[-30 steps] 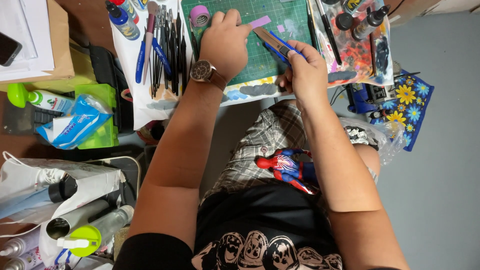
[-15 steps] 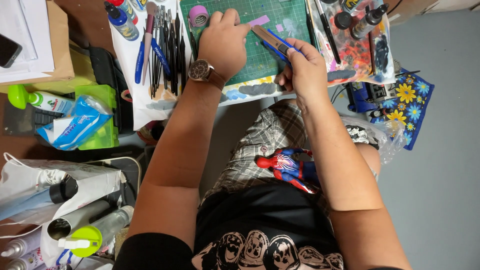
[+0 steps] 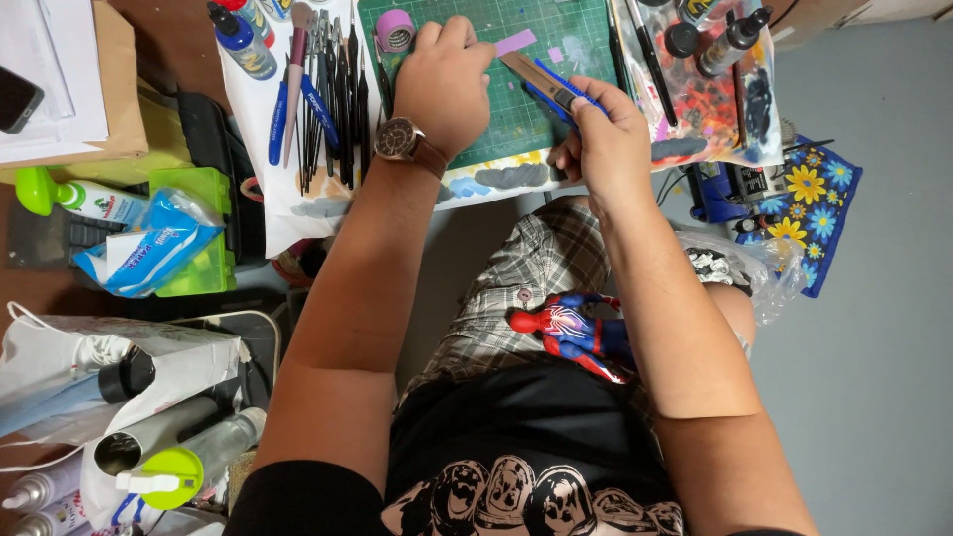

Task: Cutting small strips of tape and applying them to an action figure for masking or repair.

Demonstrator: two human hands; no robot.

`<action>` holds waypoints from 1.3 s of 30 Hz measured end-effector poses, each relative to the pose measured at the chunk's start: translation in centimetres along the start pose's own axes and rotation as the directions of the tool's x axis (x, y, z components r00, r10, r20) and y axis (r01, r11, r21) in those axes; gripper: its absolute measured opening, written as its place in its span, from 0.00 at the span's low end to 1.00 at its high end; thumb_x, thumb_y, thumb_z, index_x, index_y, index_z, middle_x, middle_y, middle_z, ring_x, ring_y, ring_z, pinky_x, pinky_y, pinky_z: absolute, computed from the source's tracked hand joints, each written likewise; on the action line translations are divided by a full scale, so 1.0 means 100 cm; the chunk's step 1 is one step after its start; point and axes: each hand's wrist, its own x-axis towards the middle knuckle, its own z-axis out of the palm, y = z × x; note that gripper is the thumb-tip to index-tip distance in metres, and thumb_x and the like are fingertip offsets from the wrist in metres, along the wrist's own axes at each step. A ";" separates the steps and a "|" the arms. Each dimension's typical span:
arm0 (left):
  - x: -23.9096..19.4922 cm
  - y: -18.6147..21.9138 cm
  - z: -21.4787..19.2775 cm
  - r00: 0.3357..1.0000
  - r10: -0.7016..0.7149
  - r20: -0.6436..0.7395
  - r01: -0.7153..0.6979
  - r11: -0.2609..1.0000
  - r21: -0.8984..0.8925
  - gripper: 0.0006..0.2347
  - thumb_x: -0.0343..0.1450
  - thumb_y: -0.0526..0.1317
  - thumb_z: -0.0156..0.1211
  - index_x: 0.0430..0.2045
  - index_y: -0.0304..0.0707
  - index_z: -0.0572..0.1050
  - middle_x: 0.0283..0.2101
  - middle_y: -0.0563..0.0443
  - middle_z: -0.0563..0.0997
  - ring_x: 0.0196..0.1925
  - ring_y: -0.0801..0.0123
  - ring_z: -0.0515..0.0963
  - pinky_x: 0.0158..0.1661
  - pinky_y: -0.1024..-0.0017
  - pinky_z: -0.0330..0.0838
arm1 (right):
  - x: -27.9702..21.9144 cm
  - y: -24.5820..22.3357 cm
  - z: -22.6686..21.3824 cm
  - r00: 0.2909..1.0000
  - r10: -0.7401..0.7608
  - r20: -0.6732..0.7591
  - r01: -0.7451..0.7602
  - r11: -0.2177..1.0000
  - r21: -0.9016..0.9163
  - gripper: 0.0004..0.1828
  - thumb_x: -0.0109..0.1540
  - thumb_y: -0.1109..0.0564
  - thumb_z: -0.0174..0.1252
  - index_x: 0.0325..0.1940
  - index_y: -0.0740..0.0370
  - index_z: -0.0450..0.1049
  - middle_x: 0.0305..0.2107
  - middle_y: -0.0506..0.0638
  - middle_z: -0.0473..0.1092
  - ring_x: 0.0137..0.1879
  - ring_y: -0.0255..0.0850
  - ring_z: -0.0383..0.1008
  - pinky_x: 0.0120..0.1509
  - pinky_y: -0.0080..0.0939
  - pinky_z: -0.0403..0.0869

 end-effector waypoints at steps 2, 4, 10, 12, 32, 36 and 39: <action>0.000 -0.001 0.001 1.000 0.017 -0.026 -0.016 1.000 0.007 0.06 0.66 0.34 0.61 0.34 0.41 0.81 0.39 0.50 0.73 0.39 0.52 0.70 0.25 0.57 0.74 | 0.001 0.000 0.001 1.000 -0.015 -0.008 0.015 1.000 0.006 0.16 0.66 0.57 0.50 0.56 0.61 0.75 0.12 0.47 0.58 0.15 0.37 0.62 0.20 0.34 0.65; 0.000 0.000 0.001 0.999 0.022 -0.031 -0.022 1.000 0.006 0.08 0.66 0.32 0.60 0.35 0.42 0.82 0.39 0.49 0.73 0.39 0.52 0.70 0.24 0.58 0.75 | 0.000 -0.001 0.001 0.999 -0.034 0.028 0.035 0.998 -0.047 0.16 0.67 0.56 0.49 0.58 0.59 0.75 0.12 0.45 0.59 0.15 0.36 0.65 0.19 0.32 0.64; 0.001 0.001 -0.005 1.000 0.008 0.025 -0.008 1.000 -0.010 0.12 0.68 0.32 0.58 0.42 0.43 0.84 0.40 0.49 0.73 0.40 0.52 0.70 0.26 0.57 0.76 | 0.002 0.001 0.000 0.999 -0.010 0.048 0.009 0.999 0.039 0.17 0.67 0.57 0.49 0.58 0.60 0.74 0.14 0.46 0.59 0.16 0.38 0.65 0.22 0.35 0.67; 0.002 0.000 -0.005 0.999 0.002 0.035 -0.001 1.000 -0.021 0.14 0.68 0.32 0.59 0.45 0.44 0.84 0.40 0.49 0.73 0.41 0.52 0.70 0.26 0.56 0.75 | 0.004 0.002 -0.002 0.998 -0.020 0.059 0.016 0.998 0.062 0.17 0.68 0.58 0.49 0.59 0.61 0.74 0.14 0.47 0.58 0.16 0.38 0.64 0.23 0.36 0.69; -0.002 0.040 -0.060 0.993 0.072 -0.097 -0.093 0.969 -0.229 0.15 0.70 0.34 0.57 0.52 0.34 0.76 0.47 0.40 0.77 0.45 0.42 0.76 0.44 0.50 0.70 | -0.006 0.011 -0.083 0.972 -0.184 0.148 0.103 0.895 0.433 0.16 0.69 0.61 0.49 0.60 0.68 0.69 0.14 0.48 0.53 0.17 0.35 0.54 0.21 0.33 0.58; -0.021 0.100 -0.074 0.944 0.258 -0.206 -0.322 0.860 -0.395 0.10 0.67 0.27 0.56 0.40 0.31 0.78 0.41 0.40 0.79 0.41 0.43 0.76 0.40 0.54 0.68 | -0.059 0.003 -0.151 0.946 -0.311 0.094 0.232 0.850 0.472 0.19 0.68 0.59 0.56 0.62 0.69 0.71 0.23 0.51 0.59 0.24 0.33 0.55 0.25 0.33 0.60; -0.043 0.153 -0.055 0.929 0.363 -0.073 -0.332 0.730 -0.598 0.07 0.69 0.30 0.57 0.38 0.35 0.79 0.40 0.43 0.83 0.42 0.48 0.80 0.41 0.55 0.70 | -0.109 0.013 -0.210 0.923 -0.383 0.048 0.324 0.836 0.443 0.21 0.69 0.56 0.56 0.65 0.66 0.69 0.23 0.50 0.56 0.25 0.34 0.54 0.28 0.34 0.59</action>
